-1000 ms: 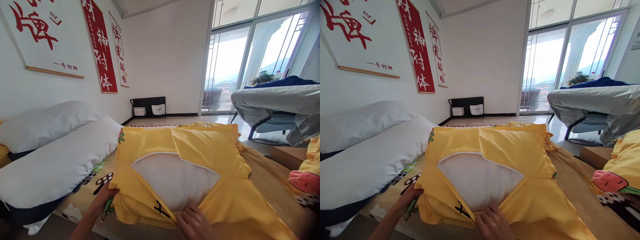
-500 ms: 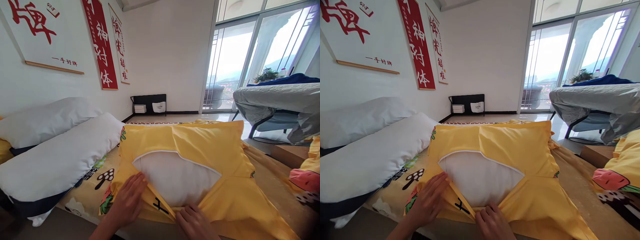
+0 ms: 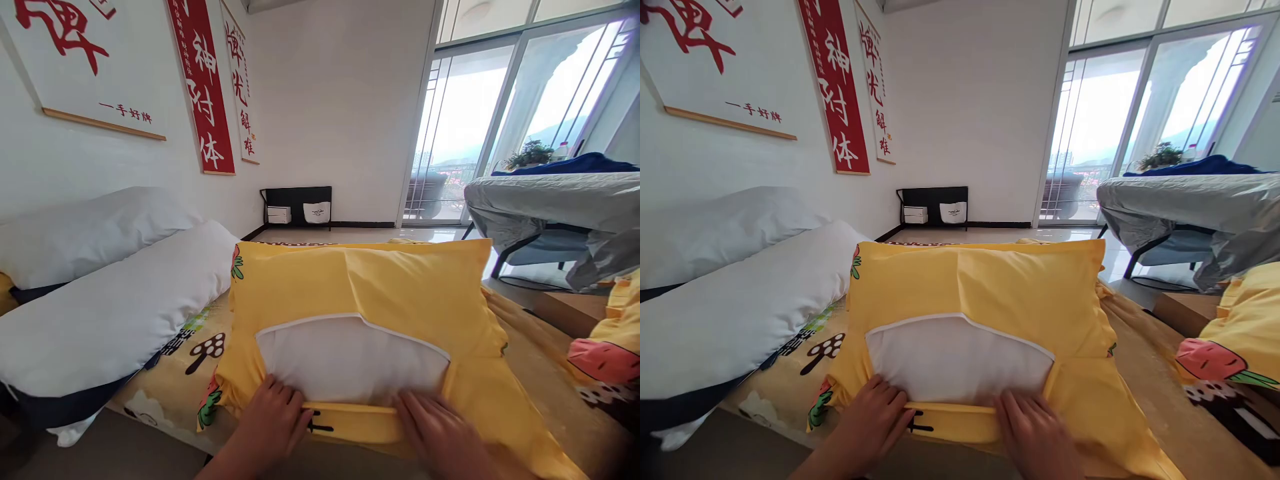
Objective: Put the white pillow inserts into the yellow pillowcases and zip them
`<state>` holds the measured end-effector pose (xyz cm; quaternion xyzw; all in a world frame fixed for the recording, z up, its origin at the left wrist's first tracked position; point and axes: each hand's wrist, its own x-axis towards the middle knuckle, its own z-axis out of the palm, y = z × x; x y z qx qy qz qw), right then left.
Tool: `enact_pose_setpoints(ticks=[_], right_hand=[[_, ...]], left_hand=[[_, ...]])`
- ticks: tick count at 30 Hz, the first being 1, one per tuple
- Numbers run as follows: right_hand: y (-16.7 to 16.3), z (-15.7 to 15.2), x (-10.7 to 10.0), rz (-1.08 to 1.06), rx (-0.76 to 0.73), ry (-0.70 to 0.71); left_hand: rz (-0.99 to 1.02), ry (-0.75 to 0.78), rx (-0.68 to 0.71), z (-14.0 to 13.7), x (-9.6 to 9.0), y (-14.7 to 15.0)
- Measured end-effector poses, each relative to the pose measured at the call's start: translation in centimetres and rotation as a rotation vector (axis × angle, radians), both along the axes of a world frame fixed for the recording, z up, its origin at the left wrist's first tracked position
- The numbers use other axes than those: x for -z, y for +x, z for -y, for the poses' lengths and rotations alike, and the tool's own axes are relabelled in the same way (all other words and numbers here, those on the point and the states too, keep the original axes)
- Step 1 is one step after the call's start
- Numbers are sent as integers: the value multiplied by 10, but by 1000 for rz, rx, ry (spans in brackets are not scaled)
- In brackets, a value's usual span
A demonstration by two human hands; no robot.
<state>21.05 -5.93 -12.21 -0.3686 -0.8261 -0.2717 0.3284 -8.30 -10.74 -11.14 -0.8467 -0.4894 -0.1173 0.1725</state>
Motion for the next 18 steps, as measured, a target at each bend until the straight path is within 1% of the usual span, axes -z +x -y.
enact_pose_setpoints(ticks=[3,5,7,8,10,11,12,14,18], right_hand=[[25,-13,-10,-31,216,-11],[34,-15,-18,-77,342,-48],[37,-13,-24,-118,391,-94],[37,-11,-26,-139,399,-106],[36,-6,-26,-156,394,-120],[36,-5,-25,-157,390,-120],[37,-4,-23,-155,389,-122],[40,-4,-18,-150,390,-139],[45,-9,-11,-148,391,-162]], left_hand=[[7,-19,-51,11,-1,1],[108,38,-61,18,-2,-2],[268,85,-83,21,-6,-7],[347,78,-114,22,-8,-9],[448,4,-213,20,-13,-12],[461,-41,-255,17,-15,-13],[456,-75,-283,15,-15,-13],[403,-90,-277,9,-14,-13],[187,23,-183,3,-3,-13]])
